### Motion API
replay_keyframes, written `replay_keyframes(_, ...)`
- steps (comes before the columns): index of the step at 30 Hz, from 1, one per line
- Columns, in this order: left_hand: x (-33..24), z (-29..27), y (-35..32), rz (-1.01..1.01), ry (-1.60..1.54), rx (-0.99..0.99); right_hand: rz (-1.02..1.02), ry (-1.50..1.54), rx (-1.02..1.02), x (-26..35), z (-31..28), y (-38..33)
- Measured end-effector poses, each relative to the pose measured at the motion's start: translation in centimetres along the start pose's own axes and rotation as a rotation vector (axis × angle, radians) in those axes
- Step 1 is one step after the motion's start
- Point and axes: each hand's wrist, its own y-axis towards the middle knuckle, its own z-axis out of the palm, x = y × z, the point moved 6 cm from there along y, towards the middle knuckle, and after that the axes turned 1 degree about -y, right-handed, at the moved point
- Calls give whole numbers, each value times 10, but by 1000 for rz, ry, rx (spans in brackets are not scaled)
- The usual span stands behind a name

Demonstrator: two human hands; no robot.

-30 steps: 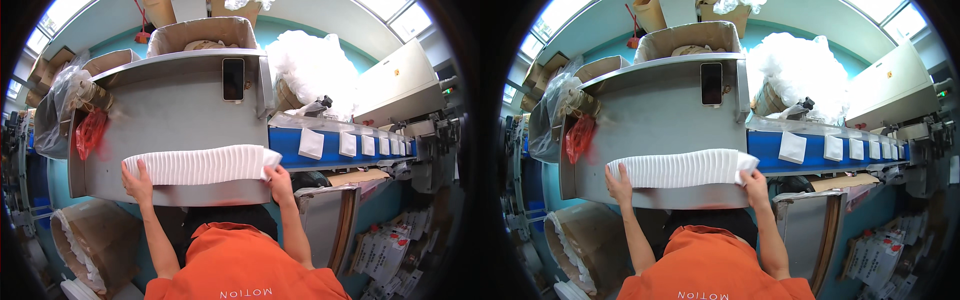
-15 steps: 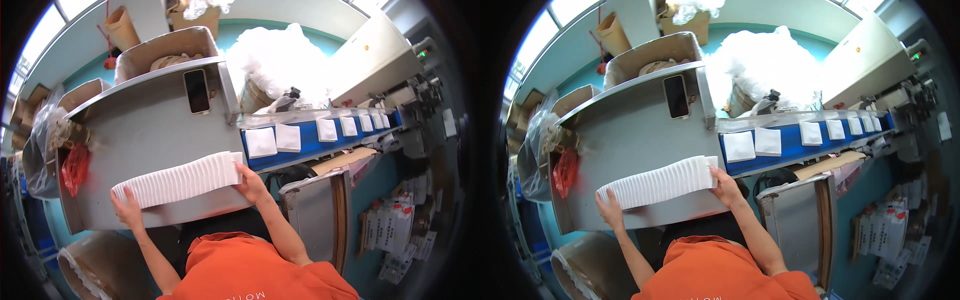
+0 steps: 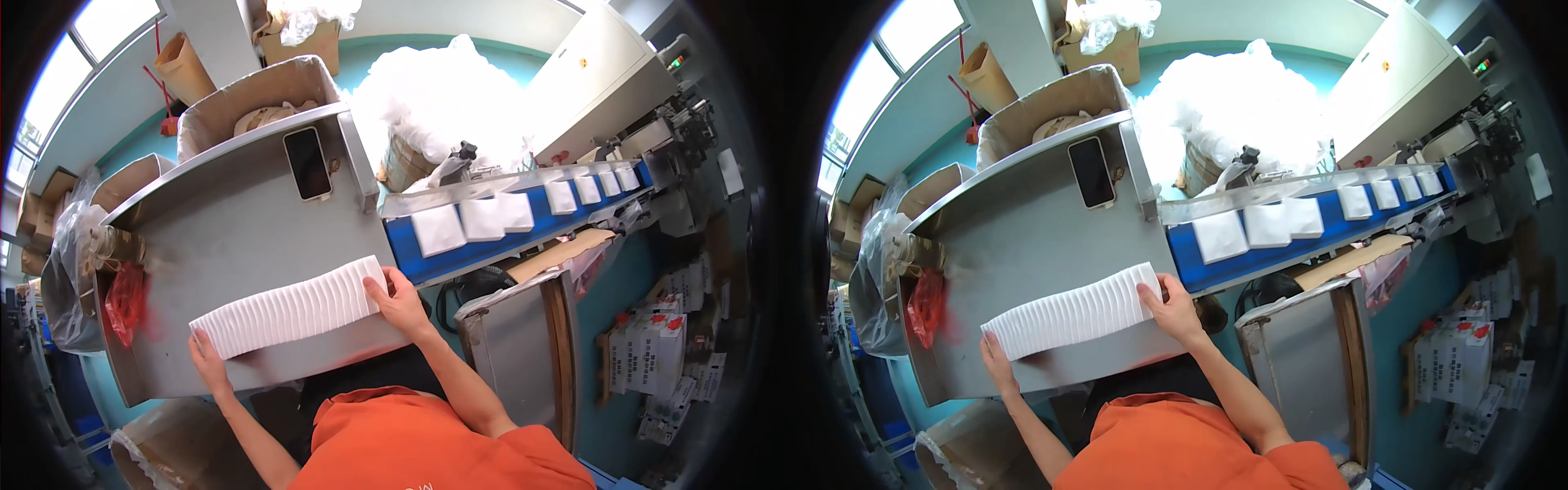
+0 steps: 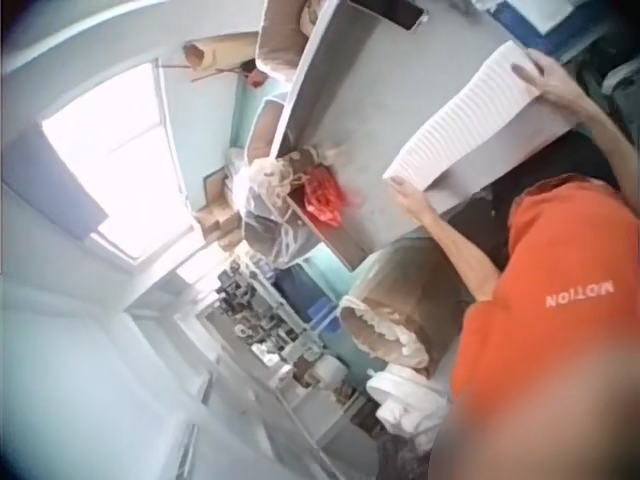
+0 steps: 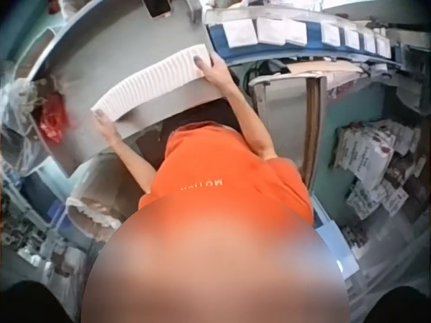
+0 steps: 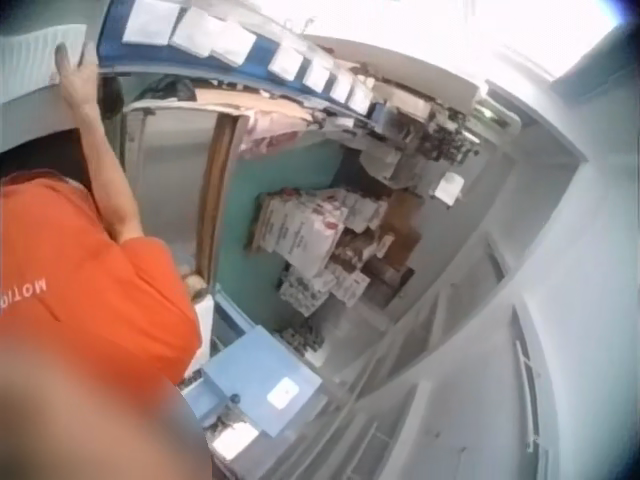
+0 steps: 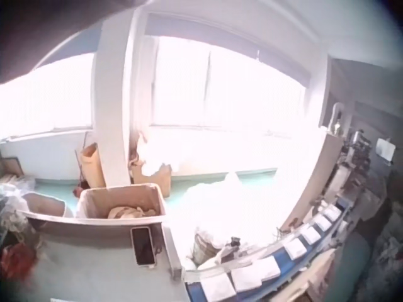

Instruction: Organizing and preparing pleated paper filters from a machine onto a packaging station.

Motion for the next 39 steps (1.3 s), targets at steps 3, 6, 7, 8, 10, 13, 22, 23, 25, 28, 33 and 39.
replay_keyframes(3,2,-9,6,-66,-225,-33,156,448,30,-30,-2,9)
replay_keyframes(6,22,-28,16,-15,-272,6,445,488,49,-45,-16,-6)
replay_keyframes(7,23,-27,18,-9,-248,30,335,321,132,-36,-21,-9)
replay_keyframes(8,27,-28,15,-32,-247,26,285,365,122,-48,-28,-9)
replay_keyframes(10,11,-6,4,-57,-277,124,305,650,-113,-51,-42,0)
replay_keyframes(13,-17,7,-8,20,-40,115,257,386,-85,-39,-32,10)
replay_keyframes(22,-53,14,-18,226,379,-25,498,420,135,-44,-18,-14)
replay_keyframes(23,-53,16,-19,225,379,-26,422,410,83,-49,-24,-14)
replay_keyframes(25,-57,24,-23,281,421,-9,363,675,-156,-51,-37,-6)
replay_keyframes(28,-64,30,-26,261,440,14,316,440,-84,-42,-28,3)
replay_keyframes(33,-73,35,-25,391,580,-70,179,282,15,-16,6,-2)
replay_keyframes(39,-67,41,-28,410,616,-75,521,657,183,-45,-3,-20)
